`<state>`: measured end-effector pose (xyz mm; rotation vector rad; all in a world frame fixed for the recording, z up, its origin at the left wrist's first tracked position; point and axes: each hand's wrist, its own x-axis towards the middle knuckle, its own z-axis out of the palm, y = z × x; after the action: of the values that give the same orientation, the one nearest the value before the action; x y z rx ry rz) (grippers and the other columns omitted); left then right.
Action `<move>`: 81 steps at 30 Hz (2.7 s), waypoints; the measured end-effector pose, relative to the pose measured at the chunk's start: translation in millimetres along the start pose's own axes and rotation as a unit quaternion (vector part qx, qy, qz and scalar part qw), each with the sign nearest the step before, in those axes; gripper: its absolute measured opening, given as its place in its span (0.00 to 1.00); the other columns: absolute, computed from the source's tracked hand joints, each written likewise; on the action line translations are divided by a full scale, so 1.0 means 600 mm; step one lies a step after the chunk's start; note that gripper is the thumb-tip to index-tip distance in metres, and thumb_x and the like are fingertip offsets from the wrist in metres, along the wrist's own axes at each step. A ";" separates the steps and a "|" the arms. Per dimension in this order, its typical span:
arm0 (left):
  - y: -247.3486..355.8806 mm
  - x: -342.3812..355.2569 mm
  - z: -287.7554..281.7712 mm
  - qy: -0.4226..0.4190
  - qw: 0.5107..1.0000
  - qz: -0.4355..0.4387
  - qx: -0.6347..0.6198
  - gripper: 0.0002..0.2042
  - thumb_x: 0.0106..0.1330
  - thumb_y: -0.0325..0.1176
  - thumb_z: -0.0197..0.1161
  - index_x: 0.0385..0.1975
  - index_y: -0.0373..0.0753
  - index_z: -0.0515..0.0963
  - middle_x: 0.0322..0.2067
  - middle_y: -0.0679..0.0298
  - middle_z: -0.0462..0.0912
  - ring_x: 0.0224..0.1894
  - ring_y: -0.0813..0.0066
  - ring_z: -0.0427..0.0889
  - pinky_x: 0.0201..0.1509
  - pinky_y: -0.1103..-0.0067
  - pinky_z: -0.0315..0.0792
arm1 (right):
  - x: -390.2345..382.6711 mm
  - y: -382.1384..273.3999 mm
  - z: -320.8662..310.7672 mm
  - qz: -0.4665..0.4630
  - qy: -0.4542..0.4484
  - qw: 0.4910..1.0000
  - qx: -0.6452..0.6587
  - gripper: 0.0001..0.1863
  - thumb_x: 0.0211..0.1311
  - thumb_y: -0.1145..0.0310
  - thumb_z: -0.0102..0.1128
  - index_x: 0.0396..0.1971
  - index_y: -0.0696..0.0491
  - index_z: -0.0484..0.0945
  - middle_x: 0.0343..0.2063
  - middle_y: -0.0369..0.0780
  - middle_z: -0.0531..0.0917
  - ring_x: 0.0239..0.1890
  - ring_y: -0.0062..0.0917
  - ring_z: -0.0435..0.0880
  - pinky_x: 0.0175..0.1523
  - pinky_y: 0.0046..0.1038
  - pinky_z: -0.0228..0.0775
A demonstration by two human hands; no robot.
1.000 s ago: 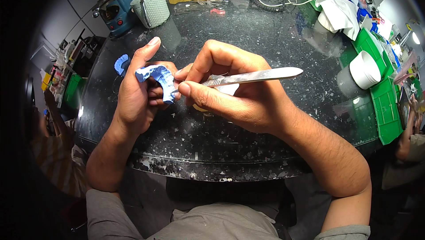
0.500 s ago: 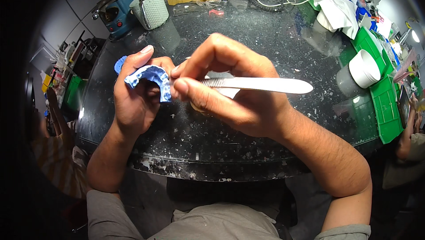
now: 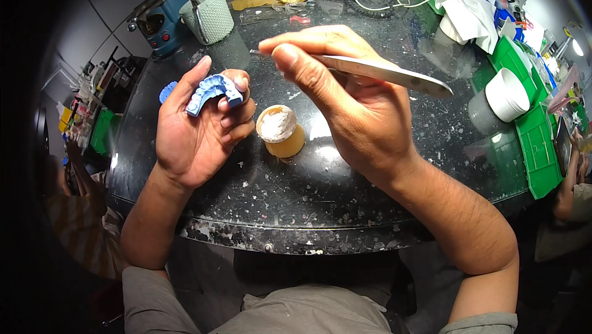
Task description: Refining and carving a blue dental mold using a hand tool at a laboratory bench.
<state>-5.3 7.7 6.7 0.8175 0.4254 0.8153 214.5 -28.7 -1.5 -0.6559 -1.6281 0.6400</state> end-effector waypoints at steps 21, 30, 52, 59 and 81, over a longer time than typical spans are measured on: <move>0.000 -0.001 -0.013 -0.047 0.999 0.016 0.009 0.23 0.80 0.46 0.39 0.44 0.29 0.73 0.22 0.71 0.64 0.25 0.81 0.61 0.24 0.84 0.56 | 0.006 -0.018 0.009 0.039 0.075 0.996 0.035 0.28 0.78 0.56 0.29 0.40 0.64 0.76 0.21 0.34 0.71 0.22 0.16 0.67 0.33 0.22 0.62; -0.008 0.001 -0.012 -0.102 0.989 0.112 0.005 0.21 0.78 0.33 0.46 0.65 0.28 0.64 0.55 0.53 0.78 0.56 0.70 0.79 0.54 0.75 0.76 | 0.003 -0.029 0.006 -0.078 0.048 0.996 -0.022 0.19 0.78 0.65 0.44 0.55 0.66 0.73 0.43 0.50 0.85 0.45 0.33 0.87 0.55 0.33 0.79; -0.016 -0.007 0.000 -0.024 0.895 0.371 0.247 0.22 0.62 0.15 0.63 0.58 0.32 0.74 0.56 0.53 0.78 0.57 0.69 0.79 0.63 0.75 0.75 | 0.005 -0.007 0.008 -0.238 -0.031 0.955 -0.175 0.13 0.50 0.87 0.64 0.37 0.61 0.80 0.33 0.44 0.82 0.41 0.30 0.85 0.57 0.48 0.79; -0.017 -0.008 0.001 -0.023 0.901 0.364 0.236 0.23 0.60 0.16 0.66 0.58 0.32 0.75 0.54 0.54 0.80 0.56 0.70 0.79 0.62 0.76 0.74 | 0.002 -0.013 0.002 -0.220 -0.045 0.957 -0.186 0.11 0.53 0.79 0.68 0.37 0.61 0.80 0.37 0.45 0.82 0.50 0.42 0.85 0.57 0.42 0.77; -0.016 -0.009 0.001 -0.031 0.901 0.358 0.244 0.21 0.64 0.17 0.63 0.58 0.30 0.74 0.54 0.54 0.81 0.54 0.72 0.81 0.61 0.76 0.77 | 0.007 -0.018 0.008 -0.243 -0.023 0.947 -0.210 0.14 0.46 0.88 0.67 0.35 0.59 0.82 0.32 0.42 0.82 0.48 0.39 0.87 0.57 0.43 0.78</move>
<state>-3.8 -1.0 -0.3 1.5101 0.2664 1.3876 208.5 -33.1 8.5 -0.5099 -1.8993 -0.0579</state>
